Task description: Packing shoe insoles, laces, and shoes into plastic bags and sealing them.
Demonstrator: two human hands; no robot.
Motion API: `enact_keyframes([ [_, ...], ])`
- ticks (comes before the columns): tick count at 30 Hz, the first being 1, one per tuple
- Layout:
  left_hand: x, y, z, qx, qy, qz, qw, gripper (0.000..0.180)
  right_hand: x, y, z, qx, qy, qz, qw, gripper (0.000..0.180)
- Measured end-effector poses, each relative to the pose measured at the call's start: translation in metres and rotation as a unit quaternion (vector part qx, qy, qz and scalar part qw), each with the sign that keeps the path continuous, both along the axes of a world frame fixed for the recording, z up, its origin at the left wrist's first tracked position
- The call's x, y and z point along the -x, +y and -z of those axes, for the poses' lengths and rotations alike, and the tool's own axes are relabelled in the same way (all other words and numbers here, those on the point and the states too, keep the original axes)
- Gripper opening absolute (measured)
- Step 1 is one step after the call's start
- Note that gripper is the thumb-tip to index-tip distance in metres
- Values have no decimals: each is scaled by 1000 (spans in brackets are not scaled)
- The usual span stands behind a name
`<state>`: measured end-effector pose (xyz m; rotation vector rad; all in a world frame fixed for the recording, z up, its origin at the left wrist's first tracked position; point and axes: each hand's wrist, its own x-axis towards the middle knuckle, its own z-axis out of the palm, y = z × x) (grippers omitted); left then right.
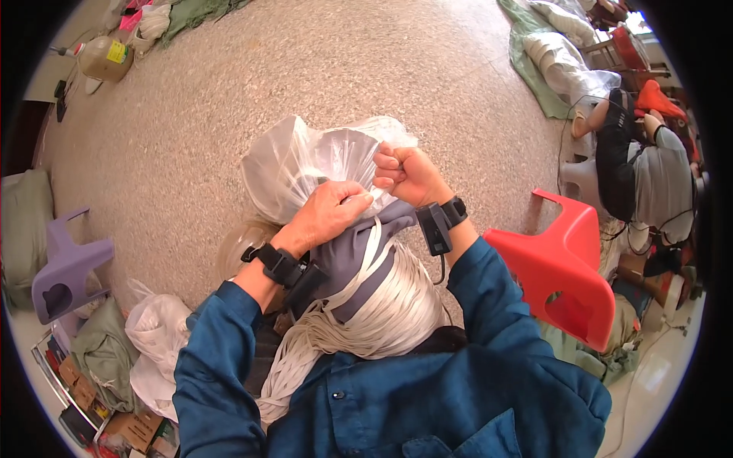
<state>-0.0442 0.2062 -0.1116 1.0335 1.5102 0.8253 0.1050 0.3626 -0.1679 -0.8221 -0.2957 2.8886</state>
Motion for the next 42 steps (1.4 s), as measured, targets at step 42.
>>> enact_keyframes([
  [42, -20, -12, -16, -144, 242, -1, 960, 21, -21, -60, -87, -675, -197, -213, 679, 17],
])
